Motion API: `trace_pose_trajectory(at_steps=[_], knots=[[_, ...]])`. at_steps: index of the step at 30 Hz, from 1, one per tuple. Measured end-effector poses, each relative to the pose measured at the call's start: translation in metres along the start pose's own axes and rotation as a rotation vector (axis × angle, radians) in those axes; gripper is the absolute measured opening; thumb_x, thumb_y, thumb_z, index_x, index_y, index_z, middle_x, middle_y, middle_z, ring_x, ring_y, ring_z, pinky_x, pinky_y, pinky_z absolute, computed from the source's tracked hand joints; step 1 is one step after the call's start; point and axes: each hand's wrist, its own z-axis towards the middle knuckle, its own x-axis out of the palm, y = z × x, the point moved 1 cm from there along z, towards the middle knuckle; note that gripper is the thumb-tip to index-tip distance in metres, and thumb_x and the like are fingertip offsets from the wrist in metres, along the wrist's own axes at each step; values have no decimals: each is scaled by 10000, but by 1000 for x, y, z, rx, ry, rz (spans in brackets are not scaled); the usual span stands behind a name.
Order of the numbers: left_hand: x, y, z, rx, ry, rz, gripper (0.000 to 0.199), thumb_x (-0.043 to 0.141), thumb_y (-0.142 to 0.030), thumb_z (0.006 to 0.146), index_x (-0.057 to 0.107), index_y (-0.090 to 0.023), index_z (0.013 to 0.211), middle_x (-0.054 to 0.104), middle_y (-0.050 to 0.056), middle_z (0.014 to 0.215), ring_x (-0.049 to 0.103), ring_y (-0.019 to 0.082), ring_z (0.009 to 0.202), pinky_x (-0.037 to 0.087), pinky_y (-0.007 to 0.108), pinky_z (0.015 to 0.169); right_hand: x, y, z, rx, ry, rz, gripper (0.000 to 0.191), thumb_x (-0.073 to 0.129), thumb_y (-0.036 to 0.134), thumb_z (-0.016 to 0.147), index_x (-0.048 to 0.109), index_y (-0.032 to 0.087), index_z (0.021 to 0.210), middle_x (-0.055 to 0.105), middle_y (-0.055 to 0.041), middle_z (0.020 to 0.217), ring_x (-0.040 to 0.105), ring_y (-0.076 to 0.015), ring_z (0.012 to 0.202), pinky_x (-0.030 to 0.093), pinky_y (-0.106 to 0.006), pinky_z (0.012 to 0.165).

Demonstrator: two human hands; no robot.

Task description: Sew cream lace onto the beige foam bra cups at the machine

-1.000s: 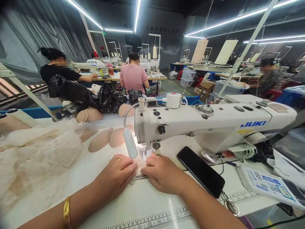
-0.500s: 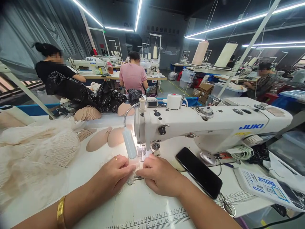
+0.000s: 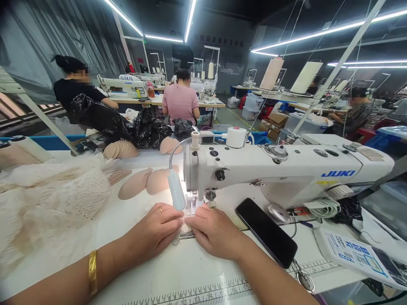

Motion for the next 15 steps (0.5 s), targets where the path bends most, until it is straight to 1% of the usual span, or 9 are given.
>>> trace_pose_trajectory(at_steps=[3, 8, 11, 15], knots=[[7, 8, 2, 7, -8, 2, 183, 489, -94, 1015, 609, -194, 920, 692, 41, 989, 590, 189, 862, 457, 370, 877, 2, -3, 0, 13, -19, -40, 289, 483, 99, 1000, 716, 185, 1146, 585, -35, 823, 507, -207, 780, 411, -314, 677], [17, 23, 14, 39, -24, 7, 240, 474, -132, 1012, 592, -204, 816, 685, 52, 922, 599, 208, 842, 445, 374, 821, 6, -11, -2, 71, -48, -104, 298, 484, 105, 979, 718, 195, 1140, 611, -51, 854, 555, -224, 803, 393, -308, 647], [18, 28, 23, 57, -3, 35, 231, 499, -143, 1007, 628, -213, 827, 700, 52, 924, 629, 217, 875, 440, 385, 834, 7, -16, -3, 103, -69, -139, 311, 475, 111, 978, 717, 203, 1151, 631, -57, 871, 581, -224, 796, 375, -303, 625], [14, 31, 30, 55, 13, 42, 197, 501, -149, 1020, 645, -214, 902, 733, 41, 1000, 641, 226, 917, 401, 400, 827, 8, -19, -5, 122, -86, -158, 316, 458, 122, 990, 711, 206, 1159, 638, -49, 864, 541, -188, 666, 365, -305, 597]])
